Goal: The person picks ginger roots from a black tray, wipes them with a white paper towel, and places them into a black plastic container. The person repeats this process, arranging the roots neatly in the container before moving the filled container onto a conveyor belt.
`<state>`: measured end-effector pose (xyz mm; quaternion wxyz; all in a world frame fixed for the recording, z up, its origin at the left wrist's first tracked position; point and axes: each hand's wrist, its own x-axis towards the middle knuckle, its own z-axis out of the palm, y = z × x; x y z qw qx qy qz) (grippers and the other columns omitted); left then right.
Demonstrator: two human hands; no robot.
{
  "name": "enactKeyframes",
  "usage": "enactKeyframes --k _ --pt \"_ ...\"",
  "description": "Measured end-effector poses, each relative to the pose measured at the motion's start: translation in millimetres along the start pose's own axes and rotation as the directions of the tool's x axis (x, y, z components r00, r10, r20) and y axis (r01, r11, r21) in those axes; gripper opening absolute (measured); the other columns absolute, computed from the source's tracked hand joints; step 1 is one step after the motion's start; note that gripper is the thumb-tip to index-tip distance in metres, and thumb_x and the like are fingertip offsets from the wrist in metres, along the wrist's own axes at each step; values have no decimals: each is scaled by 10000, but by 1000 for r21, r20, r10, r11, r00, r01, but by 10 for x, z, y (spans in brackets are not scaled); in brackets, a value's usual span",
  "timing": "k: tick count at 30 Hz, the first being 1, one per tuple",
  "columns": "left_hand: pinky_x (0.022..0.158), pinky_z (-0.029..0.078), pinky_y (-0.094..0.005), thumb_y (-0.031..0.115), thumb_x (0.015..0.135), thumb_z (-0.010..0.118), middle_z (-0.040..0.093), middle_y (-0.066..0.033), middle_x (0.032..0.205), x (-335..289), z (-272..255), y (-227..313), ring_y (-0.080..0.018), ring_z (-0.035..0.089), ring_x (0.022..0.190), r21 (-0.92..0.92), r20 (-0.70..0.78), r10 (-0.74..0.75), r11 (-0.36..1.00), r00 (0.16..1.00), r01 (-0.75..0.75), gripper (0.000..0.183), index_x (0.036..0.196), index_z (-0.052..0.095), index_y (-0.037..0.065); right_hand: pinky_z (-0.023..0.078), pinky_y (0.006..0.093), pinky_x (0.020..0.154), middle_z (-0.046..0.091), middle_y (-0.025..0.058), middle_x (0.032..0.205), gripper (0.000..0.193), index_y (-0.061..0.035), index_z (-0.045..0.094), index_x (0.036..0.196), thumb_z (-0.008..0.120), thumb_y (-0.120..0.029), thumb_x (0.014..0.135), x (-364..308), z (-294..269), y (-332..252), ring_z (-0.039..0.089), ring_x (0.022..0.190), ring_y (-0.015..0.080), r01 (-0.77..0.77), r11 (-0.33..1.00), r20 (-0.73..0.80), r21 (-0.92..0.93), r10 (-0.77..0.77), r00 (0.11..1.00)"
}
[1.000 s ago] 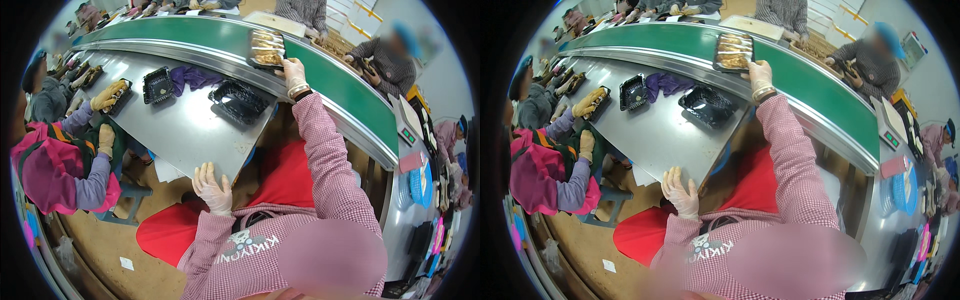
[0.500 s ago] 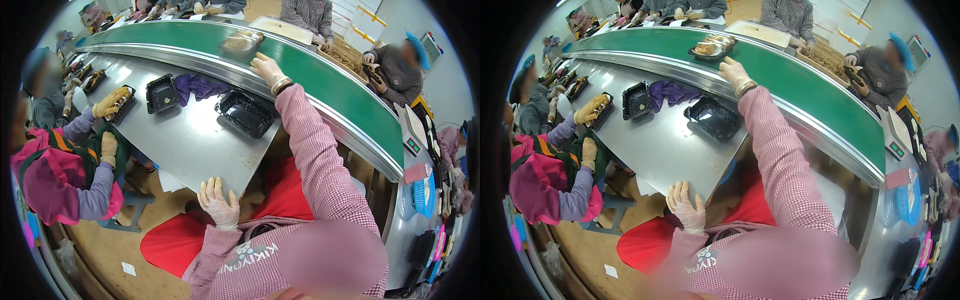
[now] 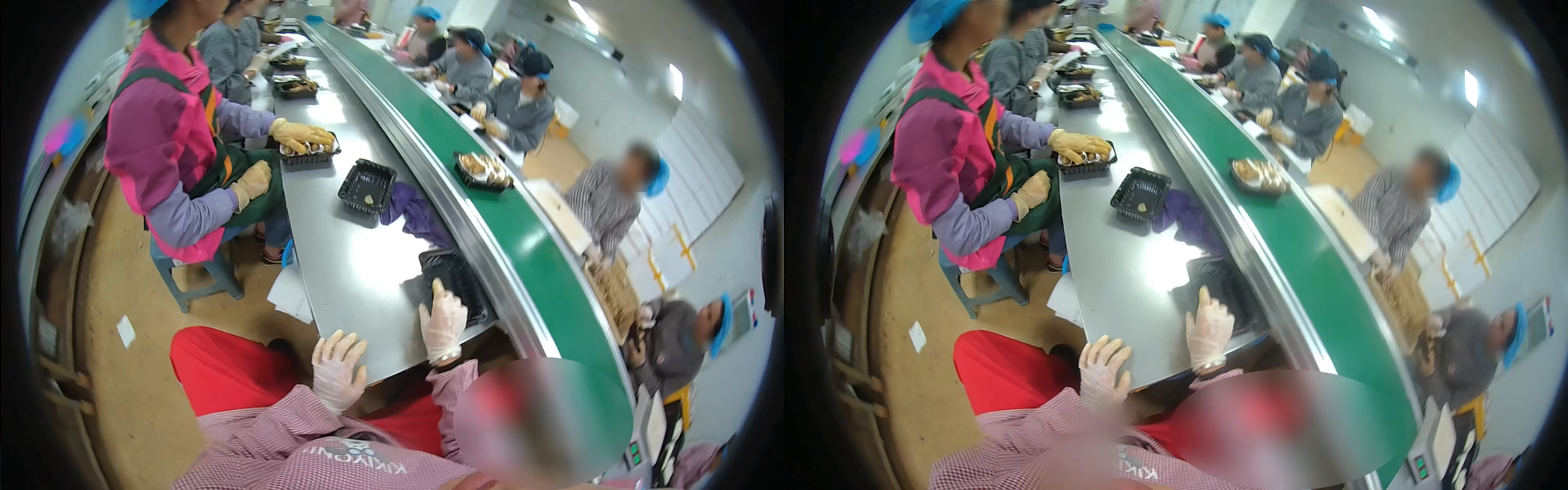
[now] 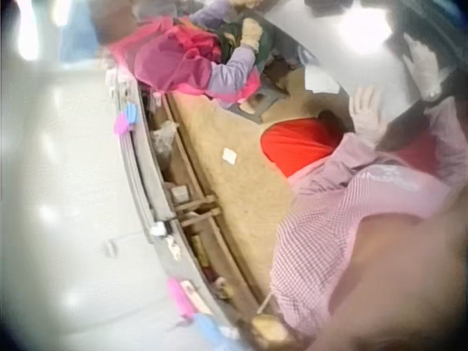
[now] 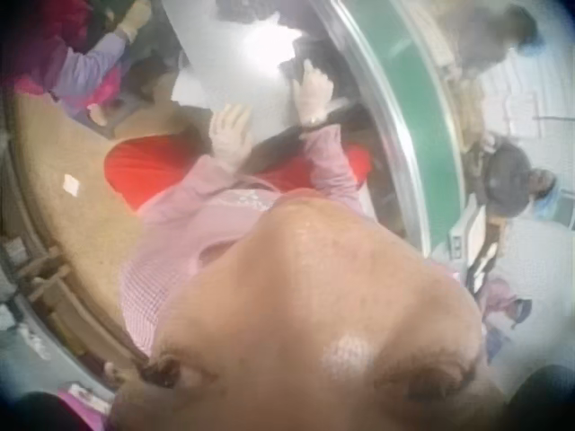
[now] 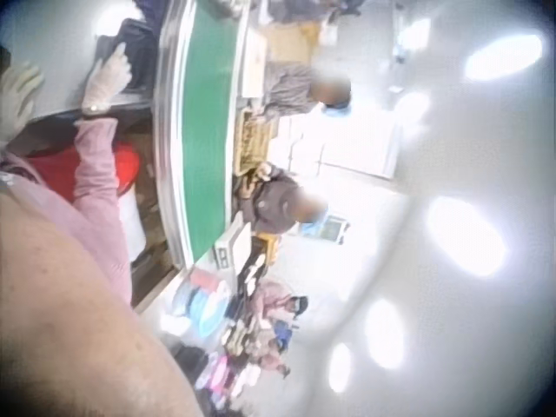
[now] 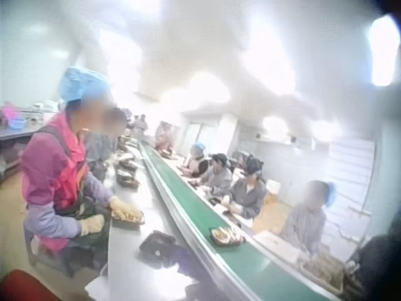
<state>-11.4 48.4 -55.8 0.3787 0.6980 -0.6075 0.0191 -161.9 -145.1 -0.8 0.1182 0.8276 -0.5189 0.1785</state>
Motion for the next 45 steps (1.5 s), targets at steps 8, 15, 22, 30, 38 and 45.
enactKeyframes --k 8,15,22,30,38,45 --pt "1154 256 -527 191 774 665 556 -93 1361 -16 -29 -21 -318 439 1355 -77 -37 -7 997 999 4 517 1285 601 140 526 374 872 712 113 952 212 -23 722 940 689 43 741 -295 -1053 431 686 922 290 221 620 133 753 -472 872" --pt "1177 208 -507 161 771 623 555 -73 1371 -61 -8 -47 -292 445 1353 -108 -61 5 994 998 -12 510 1281 612 148 537 377 907 731 111 992 274 -61 753 1007 661 1 757 -1078 -1176 985 686 976 294 -190 617 635 763 -662 399" --pt "1180 204 -498 129 746 610 561 -78 1357 -20 -50 -43 -286 453 1344 -106 -56 18 994 998 -24 507 1253 635 145 542 434 916 739 147 1075 314 -174 763 1127 648 -266 850 -1537 752 222 704 1023 330 270 891 823 365 -444 354" --pt "1183 195 -501 147 755 599 547 -83 1375 -36 -47 -94 -290 450 1346 -64 -49 56 996 997 -59 524 1279 622 151 530 449 928 723 181 1109 315 -134 750 1106 657 -288 847 -2014 2066 -357 688 1062 342 356 865 447 353 -490 748" --pt "1193 176 -502 159 764 600 542 -91 1387 -49 -57 -71 -298 444 1355 -105 -8 39 994 999 -39 527 1290 623 148 528 443 837 714 129 959 244 -127 727 1060 682 -280 875 -1408 -75 -189 672 902 359 197 628 531 752 -756 383" --pt "1191 182 -506 165 756 606 552 -94 1375 -16 -49 -64 -305 444 1354 -117 -36 57 991 998 -61 527 1283 625 148 512 395 853 708 104 956 217 -76 727 1012 777 -101 802 -1050 -1681 714 654 934 319 -58 529 442 846 -637 631"
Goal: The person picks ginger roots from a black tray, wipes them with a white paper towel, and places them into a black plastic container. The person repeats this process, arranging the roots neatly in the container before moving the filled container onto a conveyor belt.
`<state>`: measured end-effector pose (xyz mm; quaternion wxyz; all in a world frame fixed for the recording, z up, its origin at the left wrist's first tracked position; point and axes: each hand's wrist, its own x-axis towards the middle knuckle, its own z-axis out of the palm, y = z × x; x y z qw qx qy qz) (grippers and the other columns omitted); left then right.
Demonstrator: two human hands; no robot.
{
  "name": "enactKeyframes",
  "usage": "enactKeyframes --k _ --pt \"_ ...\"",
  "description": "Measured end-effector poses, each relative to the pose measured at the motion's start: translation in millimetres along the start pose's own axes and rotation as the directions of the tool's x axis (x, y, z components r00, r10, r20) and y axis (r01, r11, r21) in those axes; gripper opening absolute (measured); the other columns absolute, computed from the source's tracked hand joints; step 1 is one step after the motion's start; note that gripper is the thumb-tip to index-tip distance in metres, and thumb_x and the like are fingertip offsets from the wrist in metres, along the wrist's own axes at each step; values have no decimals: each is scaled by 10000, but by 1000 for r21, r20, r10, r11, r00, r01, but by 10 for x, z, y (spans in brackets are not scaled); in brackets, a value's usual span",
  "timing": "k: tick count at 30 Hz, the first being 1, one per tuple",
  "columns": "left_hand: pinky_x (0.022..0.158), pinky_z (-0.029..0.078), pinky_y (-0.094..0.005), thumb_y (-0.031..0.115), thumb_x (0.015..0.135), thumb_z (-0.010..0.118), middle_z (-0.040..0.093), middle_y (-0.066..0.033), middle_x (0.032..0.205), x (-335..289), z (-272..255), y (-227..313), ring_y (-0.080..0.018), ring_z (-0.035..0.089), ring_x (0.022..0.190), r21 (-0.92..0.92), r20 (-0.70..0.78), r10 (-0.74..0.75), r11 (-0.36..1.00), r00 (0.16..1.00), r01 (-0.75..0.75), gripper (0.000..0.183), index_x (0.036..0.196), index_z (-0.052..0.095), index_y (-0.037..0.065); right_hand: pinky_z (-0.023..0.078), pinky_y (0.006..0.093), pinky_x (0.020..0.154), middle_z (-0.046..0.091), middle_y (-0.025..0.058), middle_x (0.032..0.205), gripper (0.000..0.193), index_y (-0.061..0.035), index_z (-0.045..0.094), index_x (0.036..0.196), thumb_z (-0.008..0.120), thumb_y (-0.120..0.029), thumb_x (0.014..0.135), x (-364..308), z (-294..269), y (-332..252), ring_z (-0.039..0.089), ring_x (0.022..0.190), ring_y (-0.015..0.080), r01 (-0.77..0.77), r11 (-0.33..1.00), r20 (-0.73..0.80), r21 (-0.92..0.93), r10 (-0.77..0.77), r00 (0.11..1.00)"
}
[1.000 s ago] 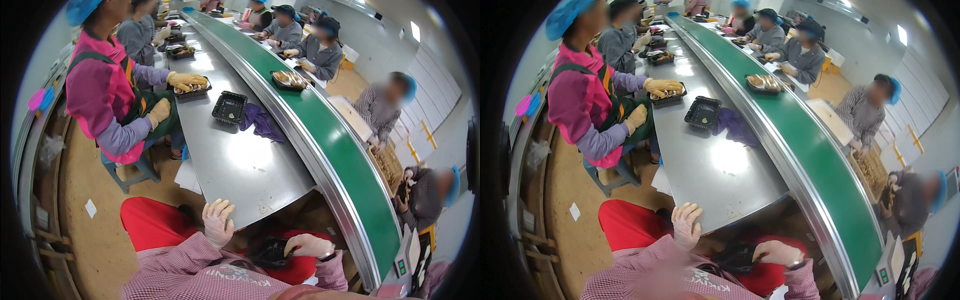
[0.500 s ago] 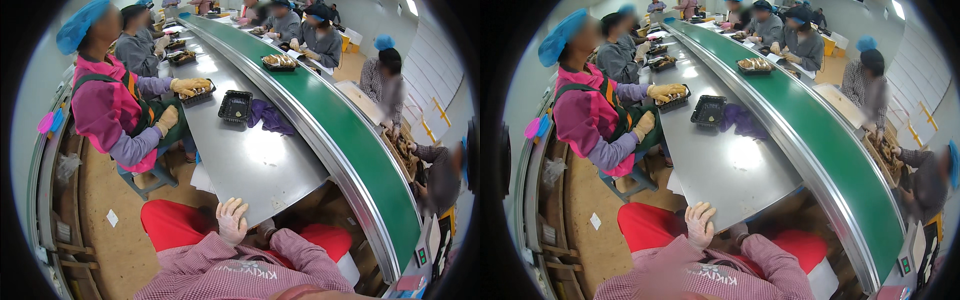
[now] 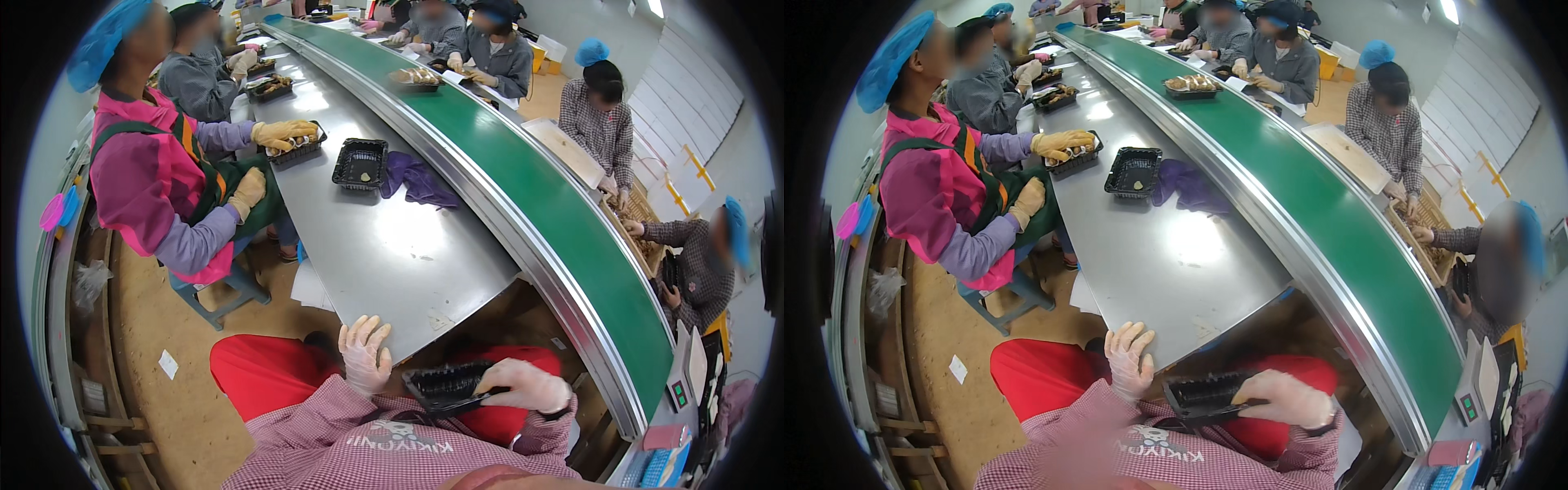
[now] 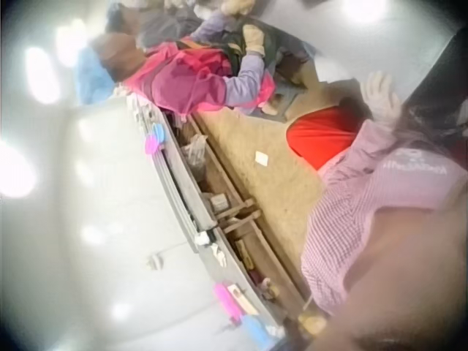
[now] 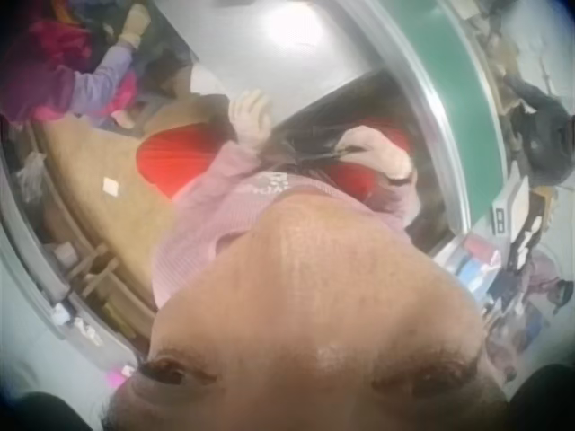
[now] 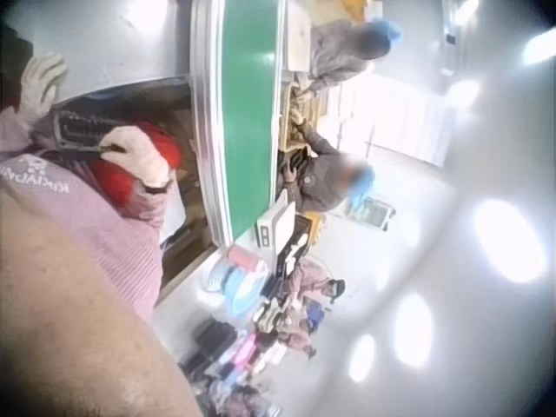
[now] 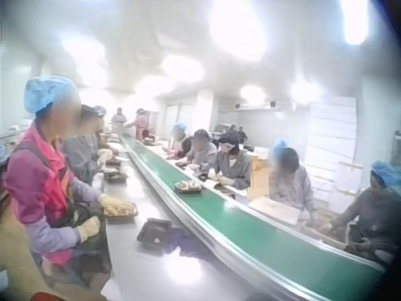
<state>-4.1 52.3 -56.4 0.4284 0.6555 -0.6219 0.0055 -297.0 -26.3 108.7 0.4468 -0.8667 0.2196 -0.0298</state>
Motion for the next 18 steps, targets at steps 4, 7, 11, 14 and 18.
enactKeyframes --k 4,7,11,14,18 --pt "1160 240 -521 153 756 606 560 -91 1352 16 28 -18 -302 462 1330 16 -55 3 1000 998 -3 502 1258 628 145 513 383 837 717 73 945 245 -77 732 929 796 -10 702 270 -118 -296 666 915 291 -8 937 -515 -349 -185 837" --pt "1154 249 -522 154 766 609 562 -88 1348 40 13 -26 -304 466 1329 21 -33 6 1000 999 -6 491 1257 628 142 435 397 920 683 56 1032 314 -107 688 1066 782 -92 767 897 96 -153 619 987 295 -312 792 -731 -525 -232 641" --pt "1153 252 -533 171 787 637 566 -89 1344 21 0 6 -304 474 1328 -13 -49 -30 999 998 29 457 1242 636 139 456 410 904 677 52 1090 323 -130 695 1089 777 -122 776 1364 545 -235 611 996 289 -76 907 -770 -414 -305 561" --pt "1152 257 -539 193 802 643 557 -88 1357 3 62 -30 -305 471 1337 -39 -61 -17 999 998 15 456 1253 621 126 487 398 894 692 56 1069 271 -103 722 1022 770 -36 764 1479 933 -330 627 983 288 16 913 -659 -407 -306 687" --pt "1117 310 -529 210 818 648 576 -117 1316 -76 213 -162 -326 505 1286 -15 -75 -86 996 993 85 428 1225 627 80 500 395 878 684 78 1102 250 -84 720 1031 734 -21 790 1762 1200 -242 626 984 305 152 930 -569 -334 -327 755"
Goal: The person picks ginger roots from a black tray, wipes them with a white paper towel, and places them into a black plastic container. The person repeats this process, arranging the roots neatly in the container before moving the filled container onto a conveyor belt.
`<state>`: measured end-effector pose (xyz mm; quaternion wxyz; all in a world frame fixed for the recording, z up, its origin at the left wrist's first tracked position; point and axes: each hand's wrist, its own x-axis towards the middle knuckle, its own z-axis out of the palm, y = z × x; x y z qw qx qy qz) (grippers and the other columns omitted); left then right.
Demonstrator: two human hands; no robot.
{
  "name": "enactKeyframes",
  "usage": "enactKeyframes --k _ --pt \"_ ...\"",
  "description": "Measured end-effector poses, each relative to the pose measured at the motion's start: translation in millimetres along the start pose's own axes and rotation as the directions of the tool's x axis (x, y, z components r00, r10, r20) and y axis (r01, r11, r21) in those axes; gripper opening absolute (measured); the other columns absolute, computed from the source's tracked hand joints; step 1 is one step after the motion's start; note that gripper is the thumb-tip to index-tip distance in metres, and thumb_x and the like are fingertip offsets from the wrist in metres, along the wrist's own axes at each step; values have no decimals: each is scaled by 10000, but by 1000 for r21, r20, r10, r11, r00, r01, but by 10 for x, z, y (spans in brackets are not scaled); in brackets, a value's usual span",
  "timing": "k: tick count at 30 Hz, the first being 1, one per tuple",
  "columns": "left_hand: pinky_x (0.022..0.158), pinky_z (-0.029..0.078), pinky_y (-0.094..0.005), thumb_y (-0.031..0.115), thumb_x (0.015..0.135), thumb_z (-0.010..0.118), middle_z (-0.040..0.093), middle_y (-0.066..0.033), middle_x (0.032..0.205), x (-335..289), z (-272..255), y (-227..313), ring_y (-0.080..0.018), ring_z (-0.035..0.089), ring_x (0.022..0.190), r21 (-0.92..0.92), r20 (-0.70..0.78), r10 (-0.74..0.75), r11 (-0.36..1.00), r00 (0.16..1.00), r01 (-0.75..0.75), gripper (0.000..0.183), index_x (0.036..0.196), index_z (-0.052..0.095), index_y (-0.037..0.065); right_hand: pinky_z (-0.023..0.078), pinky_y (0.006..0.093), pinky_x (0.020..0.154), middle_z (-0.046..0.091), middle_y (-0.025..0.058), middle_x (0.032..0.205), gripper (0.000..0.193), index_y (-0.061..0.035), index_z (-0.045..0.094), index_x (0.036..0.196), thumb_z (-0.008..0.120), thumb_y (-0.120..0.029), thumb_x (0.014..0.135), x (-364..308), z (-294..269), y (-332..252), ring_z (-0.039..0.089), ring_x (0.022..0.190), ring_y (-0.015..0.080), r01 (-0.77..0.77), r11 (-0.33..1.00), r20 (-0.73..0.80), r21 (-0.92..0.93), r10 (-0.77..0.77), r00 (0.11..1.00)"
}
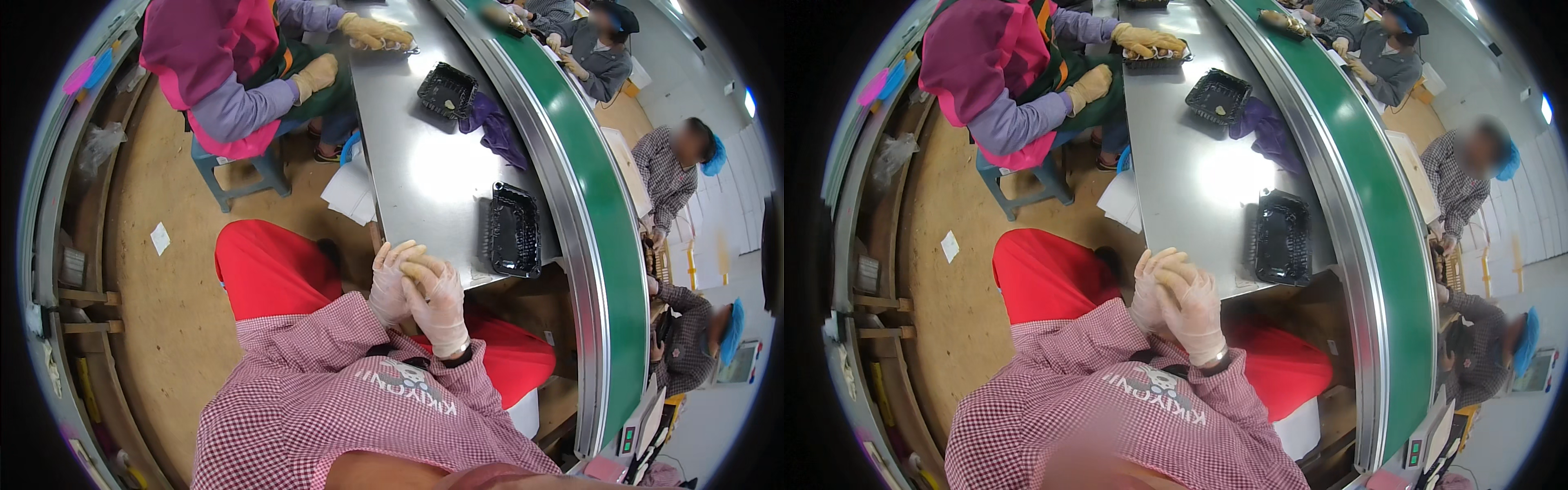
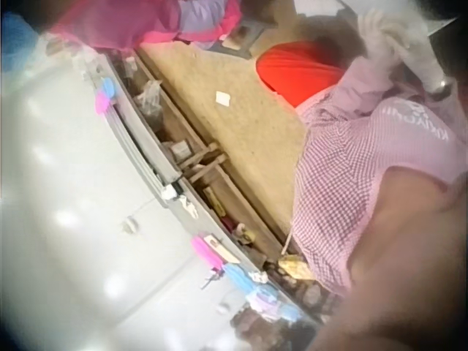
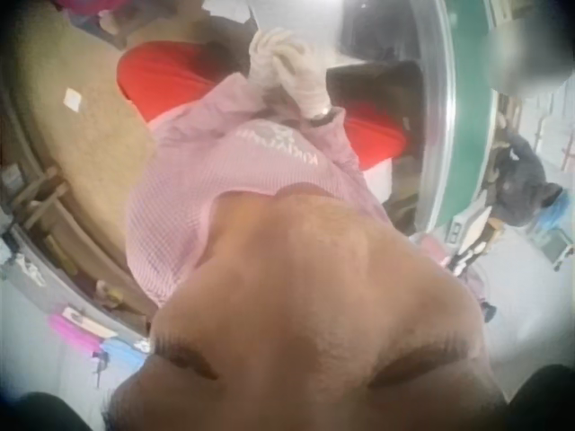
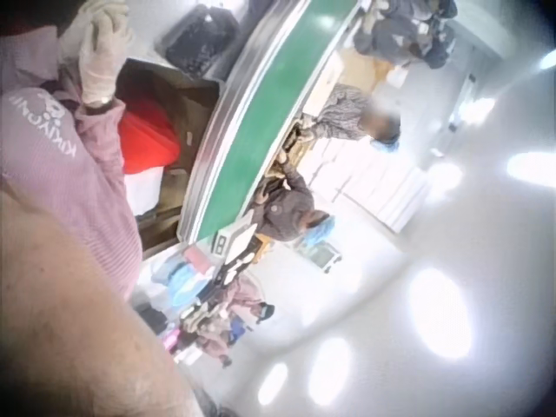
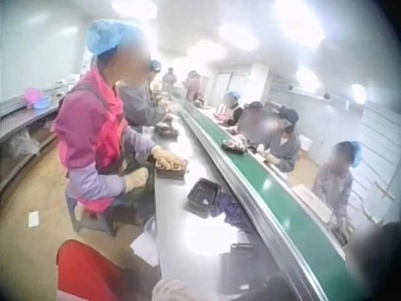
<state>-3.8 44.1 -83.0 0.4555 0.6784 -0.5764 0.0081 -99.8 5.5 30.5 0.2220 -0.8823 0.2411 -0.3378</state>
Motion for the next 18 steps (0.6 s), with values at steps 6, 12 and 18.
enactKeyframes --k 6,12,18 --pt "1022 452 -440 5 846 626 610 -169 1220 325 -335 -268 -355 578 1138 -263 -336 -259 949 905 174 296 1141 642 21 500 392 947 665 148 1136 201 -33 697 1066 685 -36 866 66 337 379 625 1066 329 -220 975 -144 24 221 965" --pt "953 495 -394 45 916 632 642 -169 1169 221 -45 -1185 -320 623 1060 -353 -247 -527 830 813 431 271 1184 620 12 521 402 873 691 116 1064 156 -64 708 997 667 -22 852 41 443 369 647 979 320 -239 969 -222 -61 220 950" --pt "912 533 -430 310 945 647 717 -208 1111 -258 467 -1194 -368 686 1049 -75 625 -371 848 687 525 352 1204 683 74 515 393 848 690 95 1033 153 -67 705 969 666 -16 830 19 404 363 643 950 305 -232 972 -272 -34 214 938"
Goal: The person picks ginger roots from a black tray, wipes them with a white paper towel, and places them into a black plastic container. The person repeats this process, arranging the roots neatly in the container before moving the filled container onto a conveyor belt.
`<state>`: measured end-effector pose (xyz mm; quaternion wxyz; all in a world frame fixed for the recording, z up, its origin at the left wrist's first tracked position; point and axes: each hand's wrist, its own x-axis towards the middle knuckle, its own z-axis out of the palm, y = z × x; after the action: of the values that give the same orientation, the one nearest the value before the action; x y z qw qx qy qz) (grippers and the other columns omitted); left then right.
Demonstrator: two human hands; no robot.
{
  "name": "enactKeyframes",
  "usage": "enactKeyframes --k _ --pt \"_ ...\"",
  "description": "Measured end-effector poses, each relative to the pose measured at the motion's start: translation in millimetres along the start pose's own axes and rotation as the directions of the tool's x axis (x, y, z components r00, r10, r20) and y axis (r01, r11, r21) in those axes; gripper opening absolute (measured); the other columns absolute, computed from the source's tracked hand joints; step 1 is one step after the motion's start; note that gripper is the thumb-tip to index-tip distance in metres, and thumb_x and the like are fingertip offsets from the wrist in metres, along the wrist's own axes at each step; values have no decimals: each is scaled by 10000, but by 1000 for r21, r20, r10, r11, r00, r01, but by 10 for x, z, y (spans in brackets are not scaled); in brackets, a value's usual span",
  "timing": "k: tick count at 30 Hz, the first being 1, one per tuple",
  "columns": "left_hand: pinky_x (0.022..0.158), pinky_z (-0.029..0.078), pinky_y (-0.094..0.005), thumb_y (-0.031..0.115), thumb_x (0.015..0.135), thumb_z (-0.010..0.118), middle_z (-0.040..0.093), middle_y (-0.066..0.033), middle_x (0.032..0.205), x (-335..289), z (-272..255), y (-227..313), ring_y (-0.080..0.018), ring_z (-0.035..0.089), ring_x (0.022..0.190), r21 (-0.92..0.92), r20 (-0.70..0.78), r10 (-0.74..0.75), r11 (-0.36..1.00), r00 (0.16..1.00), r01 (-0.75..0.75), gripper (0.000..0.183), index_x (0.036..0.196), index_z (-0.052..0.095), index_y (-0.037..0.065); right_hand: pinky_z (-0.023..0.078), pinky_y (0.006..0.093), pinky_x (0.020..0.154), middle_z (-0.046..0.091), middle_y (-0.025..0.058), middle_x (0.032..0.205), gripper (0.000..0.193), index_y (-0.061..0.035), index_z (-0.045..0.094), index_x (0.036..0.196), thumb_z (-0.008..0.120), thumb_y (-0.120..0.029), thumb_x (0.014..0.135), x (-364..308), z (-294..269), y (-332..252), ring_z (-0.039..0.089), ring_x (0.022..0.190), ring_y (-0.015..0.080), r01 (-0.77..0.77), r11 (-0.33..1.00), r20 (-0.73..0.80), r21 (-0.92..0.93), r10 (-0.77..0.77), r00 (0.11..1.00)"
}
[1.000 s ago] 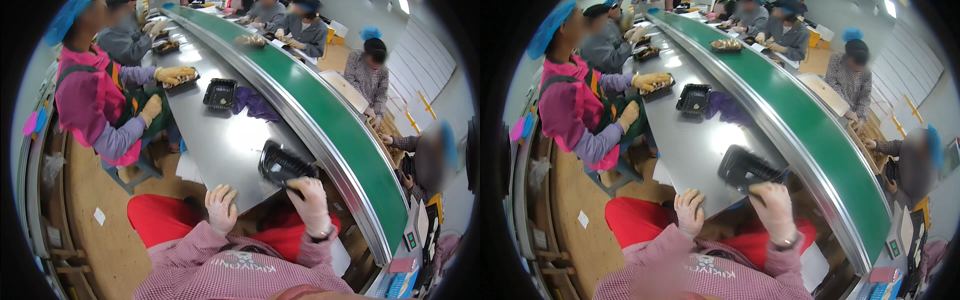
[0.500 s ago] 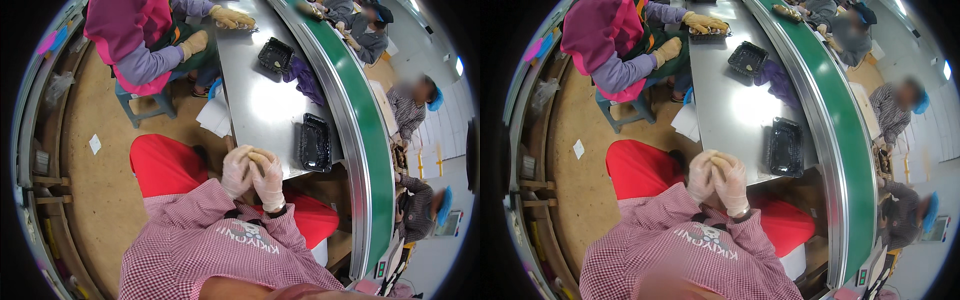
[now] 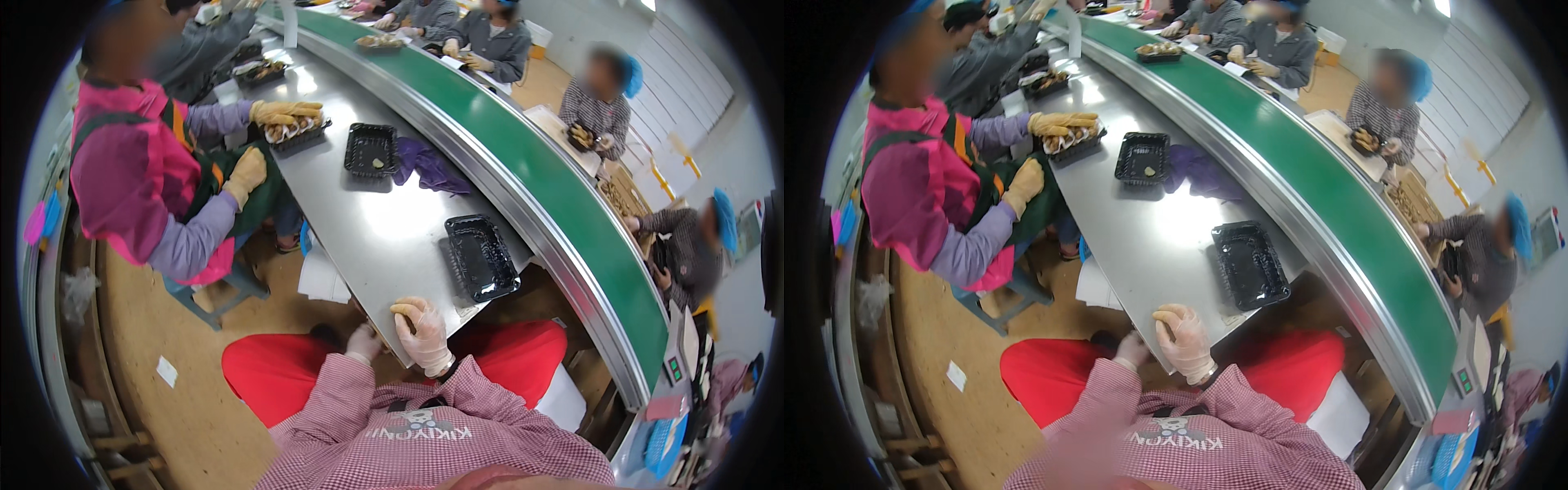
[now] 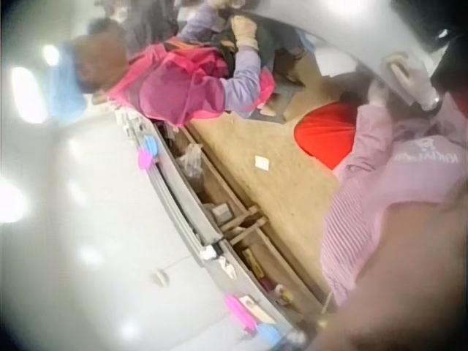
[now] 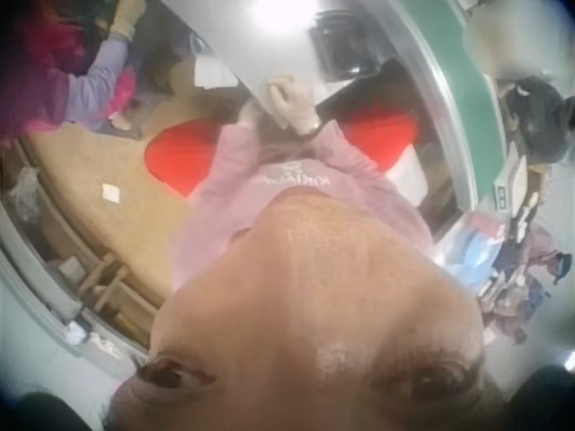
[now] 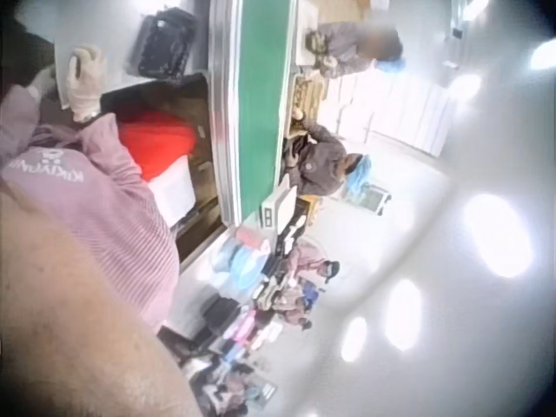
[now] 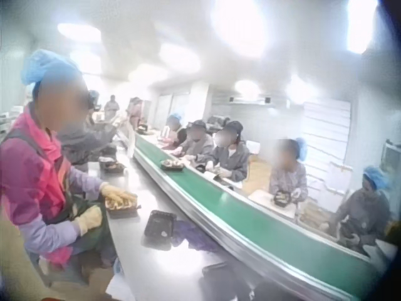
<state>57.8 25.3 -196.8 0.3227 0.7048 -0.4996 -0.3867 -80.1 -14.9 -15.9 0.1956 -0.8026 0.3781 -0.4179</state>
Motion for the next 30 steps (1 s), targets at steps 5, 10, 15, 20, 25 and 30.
enactKeyframes --k 5,10,15,20,25,30 --pt "974 506 -417 360 938 646 690 -177 1225 208 390 -942 -331 649 1150 6 237 142 989 961 -148 419 1271 658 107 513 397 850 689 92 1015 132 -63 703 956 658 -26 837 14 37 -45 645 949 305 39 998 -21 52 -38 999" --pt "987 498 -421 305 942 643 673 -184 1235 24 -144 -279 -346 635 1161 146 111 -34 989 993 18 400 1275 648 84 523 388 839 692 63 996 94 -76 703 919 666 -42 840 -25 -4 18 657 923 285 19 999 -26 43 -18 999" --pt "1028 469 -436 43 903 632 574 -196 1253 -287 -887 651 -373 587 1166 79 -766 135 990 629 -116 331 1231 611 1 517 402 810 682 59 979 87 -93 691 923 672 -103 838 -34 -8 50 644 913 298 44 993 -53 110 -38 998" --pt "1085 407 -417 -44 856 583 574 -168 1288 -381 -1009 1475 -323 543 1228 179 -702 438 872 562 -456 364 1213 625 8 519 410 803 678 69 968 80 -88 686 920 652 -136 865 -43 -10 22 645 921 305 55 990 9 132 -57 998" --pt "1047 452 -396 -57 837 584 608 -152 1252 -428 -413 2039 -295 583 1191 106 -486 554 805 676 -584 345 1158 669 38 517 445 776 670 117 959 179 -87 658 1020 650 -205 885 -156 75 144 645 927 350 -131 948 -64 290 156 986" --pt "1011 478 -374 -16 891 560 647 -135 1167 -292 -236 1846 -261 616 1107 108 -445 592 780 671 -616 251 1098 695 26 522 444 762 662 144 980 221 -75 624 1074 629 -212 900 -197 141 337 650 931 372 -103 956 -14 273 111 994"
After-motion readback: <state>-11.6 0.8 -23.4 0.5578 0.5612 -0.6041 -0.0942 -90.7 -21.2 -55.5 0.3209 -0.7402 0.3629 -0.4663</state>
